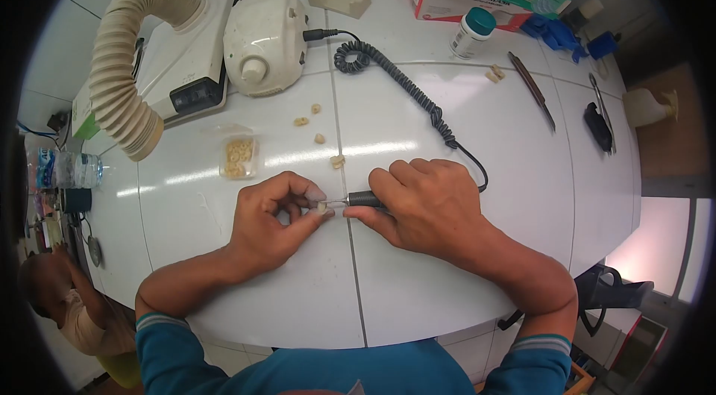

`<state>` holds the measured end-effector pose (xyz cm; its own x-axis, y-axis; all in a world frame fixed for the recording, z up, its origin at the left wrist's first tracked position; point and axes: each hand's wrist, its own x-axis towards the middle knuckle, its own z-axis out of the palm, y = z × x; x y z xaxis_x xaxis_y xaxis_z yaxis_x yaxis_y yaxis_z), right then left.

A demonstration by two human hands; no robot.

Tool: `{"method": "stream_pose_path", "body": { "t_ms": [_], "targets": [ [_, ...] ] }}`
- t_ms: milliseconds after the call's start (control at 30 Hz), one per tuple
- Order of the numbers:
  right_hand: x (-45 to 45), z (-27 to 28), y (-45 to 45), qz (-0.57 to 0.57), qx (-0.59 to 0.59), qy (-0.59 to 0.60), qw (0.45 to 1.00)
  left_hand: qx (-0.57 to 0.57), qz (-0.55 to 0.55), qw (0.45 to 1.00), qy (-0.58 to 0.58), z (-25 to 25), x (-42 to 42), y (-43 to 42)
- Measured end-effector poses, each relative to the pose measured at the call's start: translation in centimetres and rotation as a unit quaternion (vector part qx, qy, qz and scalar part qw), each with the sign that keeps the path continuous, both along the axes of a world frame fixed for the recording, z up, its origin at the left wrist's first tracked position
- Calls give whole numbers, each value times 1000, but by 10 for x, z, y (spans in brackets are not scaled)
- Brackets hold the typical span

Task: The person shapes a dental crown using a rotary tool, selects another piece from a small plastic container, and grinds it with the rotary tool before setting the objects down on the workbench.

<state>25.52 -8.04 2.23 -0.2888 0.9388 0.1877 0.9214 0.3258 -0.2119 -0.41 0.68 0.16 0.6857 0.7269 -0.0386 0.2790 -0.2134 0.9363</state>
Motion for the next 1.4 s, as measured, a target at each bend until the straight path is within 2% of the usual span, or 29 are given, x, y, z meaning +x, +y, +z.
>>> {"method": "stream_pose_path", "body": {
  "t_ms": [267,300,400,467,567,667,967,1400],
  "targets": [
    [2,-1,1,11,16,1,1000,5,-5,1000,19,4,-1,0],
    [1,3,0,-2,-17,-12,1000,-7,-1,1000,11,3,-2,-1],
    [-3,-1,-3,-20,-18,-9,1000,-42,2,999,1,-1,-1,0],
    [2,5,0,4,-30,-20,999,-42,2,999,5,-2,-1,2],
    [-2,-2,-1,-18,6,-16,1000,-39,-2,999,2,-2,-3,0],
    [1,4,0,-4,-37,-18,999,-46,1,999,7,1,-2,0],
    [-1,-1,0,-10,0,-17,1000,-33,1,999,8,0,-2,-1],
    [2,6,0,1,-31,-10,999,-37,11,999,16,3,0,-1]
  ]
}}
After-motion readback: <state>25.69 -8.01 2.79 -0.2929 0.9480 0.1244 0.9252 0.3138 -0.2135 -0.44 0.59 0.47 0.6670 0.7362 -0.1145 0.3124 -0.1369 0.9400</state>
